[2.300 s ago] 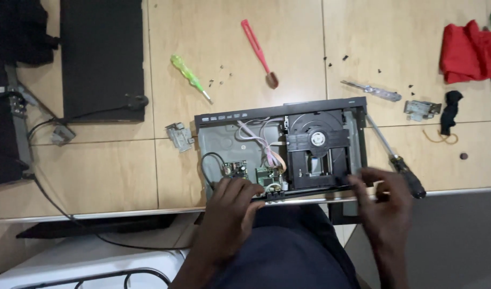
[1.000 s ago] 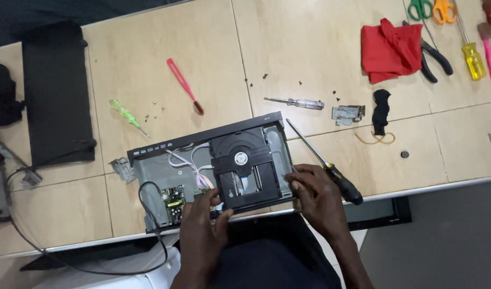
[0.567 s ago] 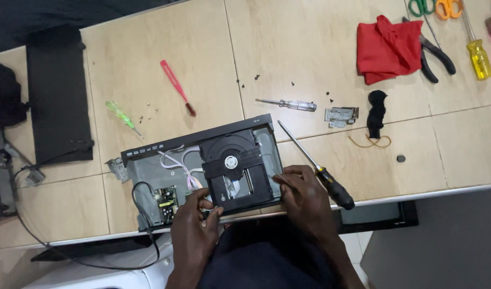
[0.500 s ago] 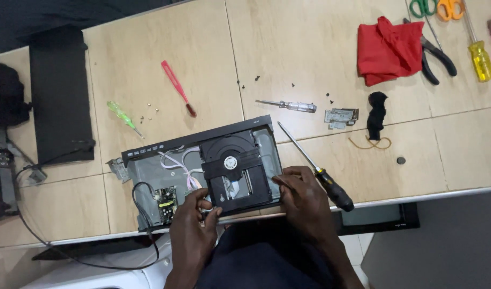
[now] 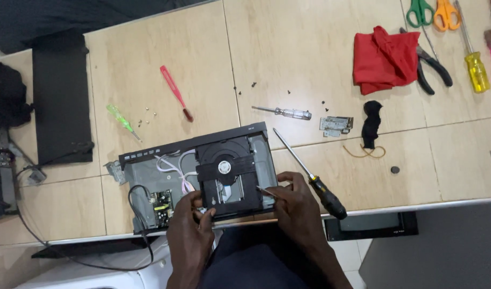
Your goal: The person is repairing a disassembled electronic device, likely a VCR, on a wooden table. They handle internal components, including a circuit board and a mechanical assembly, and connect ribbon cables and wires by hand. Various tools and screws are scattered on the table.
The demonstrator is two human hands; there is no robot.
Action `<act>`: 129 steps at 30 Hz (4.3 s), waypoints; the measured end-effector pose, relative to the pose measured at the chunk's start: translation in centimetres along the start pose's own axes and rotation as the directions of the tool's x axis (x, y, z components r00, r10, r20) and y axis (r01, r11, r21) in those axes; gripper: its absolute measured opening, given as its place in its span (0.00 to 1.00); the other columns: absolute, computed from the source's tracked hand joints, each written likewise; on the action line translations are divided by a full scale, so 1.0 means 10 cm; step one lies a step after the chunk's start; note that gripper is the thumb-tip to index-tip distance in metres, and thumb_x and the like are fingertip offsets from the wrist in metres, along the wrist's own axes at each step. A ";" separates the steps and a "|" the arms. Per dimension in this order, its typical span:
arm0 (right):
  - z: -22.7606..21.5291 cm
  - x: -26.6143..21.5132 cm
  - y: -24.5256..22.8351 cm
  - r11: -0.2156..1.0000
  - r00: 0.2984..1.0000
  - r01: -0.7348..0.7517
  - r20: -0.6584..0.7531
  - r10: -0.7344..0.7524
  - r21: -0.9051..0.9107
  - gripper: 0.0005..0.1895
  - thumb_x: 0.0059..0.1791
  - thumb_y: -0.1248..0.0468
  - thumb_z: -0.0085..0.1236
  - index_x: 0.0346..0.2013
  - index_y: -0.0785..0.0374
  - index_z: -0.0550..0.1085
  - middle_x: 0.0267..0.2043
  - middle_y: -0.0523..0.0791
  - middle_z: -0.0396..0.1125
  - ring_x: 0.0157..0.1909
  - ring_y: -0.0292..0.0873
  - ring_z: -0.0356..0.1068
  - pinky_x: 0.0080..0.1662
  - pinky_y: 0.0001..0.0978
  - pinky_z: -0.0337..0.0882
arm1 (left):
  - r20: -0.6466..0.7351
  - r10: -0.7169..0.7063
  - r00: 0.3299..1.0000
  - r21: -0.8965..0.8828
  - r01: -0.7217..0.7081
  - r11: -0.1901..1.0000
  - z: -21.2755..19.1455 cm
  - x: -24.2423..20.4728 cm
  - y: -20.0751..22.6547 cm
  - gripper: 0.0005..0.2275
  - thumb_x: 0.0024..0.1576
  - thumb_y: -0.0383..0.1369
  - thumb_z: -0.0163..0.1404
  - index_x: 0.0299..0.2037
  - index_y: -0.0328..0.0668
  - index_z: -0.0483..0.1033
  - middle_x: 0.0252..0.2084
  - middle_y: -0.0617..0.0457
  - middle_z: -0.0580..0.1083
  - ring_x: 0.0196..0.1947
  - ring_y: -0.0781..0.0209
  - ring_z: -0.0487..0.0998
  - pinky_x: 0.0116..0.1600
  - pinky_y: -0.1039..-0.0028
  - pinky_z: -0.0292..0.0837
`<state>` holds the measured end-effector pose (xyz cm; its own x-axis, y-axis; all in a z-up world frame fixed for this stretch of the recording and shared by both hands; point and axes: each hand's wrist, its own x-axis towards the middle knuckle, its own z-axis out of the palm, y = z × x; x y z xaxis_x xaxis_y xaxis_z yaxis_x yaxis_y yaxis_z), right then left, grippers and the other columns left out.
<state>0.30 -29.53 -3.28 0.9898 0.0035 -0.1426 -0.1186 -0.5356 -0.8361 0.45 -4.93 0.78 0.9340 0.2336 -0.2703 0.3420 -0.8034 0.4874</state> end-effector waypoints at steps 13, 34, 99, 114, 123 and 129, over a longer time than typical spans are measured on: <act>0.06 0.20 -0.29 0.979 0.983 -0.171 -0.086 0.162 -0.108 0.19 0.46 0.47 0.63 0.48 0.48 0.80 0.51 0.44 0.64 0.53 0.46 0.69 0.37 0.47 0.74 | 0.017 -0.038 0.999 0.218 0.033 0.975 -0.23 0.35 0.46 0.26 0.57 0.47 0.54 0.64 0.46 0.71 0.47 0.51 0.78 0.47 0.49 0.78 0.44 0.53 0.73; 0.16 0.28 -0.18 0.974 0.977 -0.205 -0.081 0.197 -0.095 0.16 0.45 0.46 0.66 0.38 0.52 0.83 0.47 0.44 0.63 0.51 0.46 0.68 0.40 0.44 0.73 | 0.043 -0.050 0.998 0.248 0.038 0.968 -0.05 0.50 0.32 0.19 0.53 0.51 0.59 0.50 0.57 0.76 0.24 0.58 0.77 0.27 0.49 0.80 0.32 0.58 0.70; 0.44 0.06 -0.67 0.910 0.891 -0.395 -0.295 0.346 -0.127 0.13 0.51 0.54 0.63 0.42 0.60 0.83 0.53 0.49 0.70 0.58 0.48 0.67 0.55 0.44 0.64 | 0.354 0.073 0.933 -0.248 0.018 0.969 -0.79 0.86 -0.52 0.13 0.56 0.40 0.60 0.46 0.56 0.70 0.40 0.65 0.83 0.46 0.59 0.81 0.43 0.57 0.70; 0.46 0.06 -0.57 0.932 0.900 -0.353 -0.303 0.315 -0.081 0.10 0.51 0.58 0.63 0.41 0.61 0.82 0.50 0.48 0.72 0.59 0.46 0.67 0.57 0.40 0.63 | 0.070 0.034 0.997 -0.460 0.002 0.888 -0.81 1.09 -0.71 0.09 0.56 0.28 0.58 0.45 0.41 0.73 0.43 0.47 0.77 0.40 0.58 0.81 0.41 0.69 0.81; 0.47 0.07 -0.57 0.924 0.889 -0.377 -0.307 0.341 -0.065 0.10 0.51 0.59 0.64 0.41 0.63 0.82 0.47 0.48 0.72 0.52 0.46 0.67 0.50 0.43 0.66 | 0.476 -0.093 0.875 -0.577 0.390 0.718 -1.10 1.25 -0.51 0.24 0.59 0.41 0.50 0.64 0.41 0.67 0.65 0.47 0.74 0.18 0.68 0.72 0.41 0.67 0.74; 0.47 0.09 -0.75 0.891 0.856 -0.451 -0.303 0.418 -0.045 0.15 0.50 0.55 0.63 0.47 0.58 0.82 0.58 0.52 0.68 0.61 0.51 0.67 0.56 0.49 0.66 | 0.552 0.002 0.834 -0.580 0.383 0.719 -0.99 1.34 -0.59 0.26 0.60 0.45 0.48 0.66 0.39 0.68 0.60 0.44 0.76 0.24 0.67 0.73 0.41 0.69 0.76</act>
<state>1.68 -21.50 0.40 0.8219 -0.4769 -0.3115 -0.5489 -0.5171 -0.6567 11.96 8.34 2.55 0.7222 -0.1097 -0.6829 0.6633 -0.1702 0.7288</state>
